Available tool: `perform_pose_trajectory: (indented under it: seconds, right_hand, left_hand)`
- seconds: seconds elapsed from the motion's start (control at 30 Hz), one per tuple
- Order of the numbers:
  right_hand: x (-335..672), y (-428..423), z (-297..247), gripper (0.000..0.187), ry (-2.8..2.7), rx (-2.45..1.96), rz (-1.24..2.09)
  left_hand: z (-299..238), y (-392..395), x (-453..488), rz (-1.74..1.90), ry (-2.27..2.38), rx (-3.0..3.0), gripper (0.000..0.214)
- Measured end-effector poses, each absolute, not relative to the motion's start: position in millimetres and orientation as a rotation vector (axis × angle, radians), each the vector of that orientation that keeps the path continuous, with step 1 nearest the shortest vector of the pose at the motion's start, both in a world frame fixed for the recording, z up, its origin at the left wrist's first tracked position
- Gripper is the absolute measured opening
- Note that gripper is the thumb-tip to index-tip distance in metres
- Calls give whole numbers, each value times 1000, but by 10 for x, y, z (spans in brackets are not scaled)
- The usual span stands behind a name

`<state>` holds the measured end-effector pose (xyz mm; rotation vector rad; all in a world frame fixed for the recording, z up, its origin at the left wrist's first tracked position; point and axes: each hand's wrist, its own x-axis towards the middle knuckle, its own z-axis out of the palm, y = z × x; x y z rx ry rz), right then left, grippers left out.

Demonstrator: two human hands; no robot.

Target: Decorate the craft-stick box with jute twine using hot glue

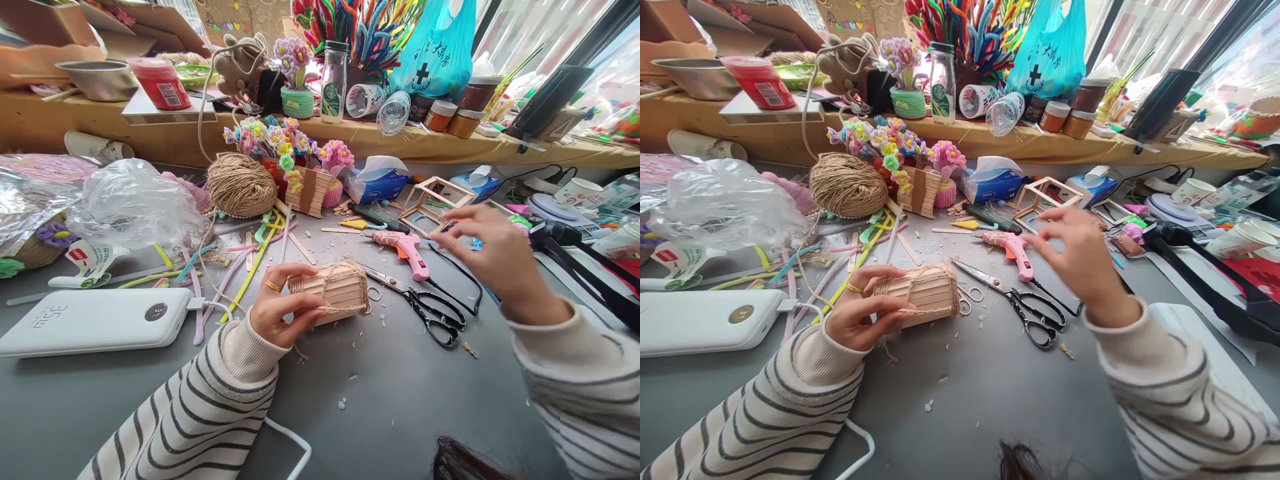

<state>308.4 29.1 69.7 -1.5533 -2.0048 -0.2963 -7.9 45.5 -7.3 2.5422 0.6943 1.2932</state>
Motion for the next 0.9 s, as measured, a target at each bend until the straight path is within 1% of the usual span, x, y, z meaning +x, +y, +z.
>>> perform_pose_trajectory:
  seconds: [0.1,0.13,0.23,0.37,0.5,0.6,0.63,0.73,0.77,0.9]
  right_hand:
    - [2589,93,591,14,-2007,-1348,181]
    - [2464,41,556,11,-2024,-1290,254]
    - [2248,-35,463,15,-2081,-1160,359]
    - [2206,-24,406,15,-2083,-1117,403]
    - [2213,-26,401,4,-2048,-1107,428]
    - [2206,-38,392,2,-2004,-1100,455]
    - [2202,-41,387,5,-1999,-1102,452]
    - [2188,-48,371,25,-2020,-1118,391]
    - [2184,-50,368,26,-2034,-1117,363]
    - [2182,-56,371,7,-2052,-1079,328]
  left_hand:
    - [-71,444,-76,1299,693,2513,13]
    - [-69,441,-77,1311,702,2496,12]
    - [-63,436,-81,1310,714,2484,12]
    - [-62,416,-71,1281,729,2459,12]
    - [-70,386,-35,1348,774,2367,10]
    - [-67,379,-24,1364,724,2352,9]
    - [-63,377,-26,1361,719,2348,10]
    - [-44,365,-38,1322,757,2334,11]
    - [-38,358,-43,1301,782,2329,11]
    - [-33,333,-48,1258,835,2294,11]
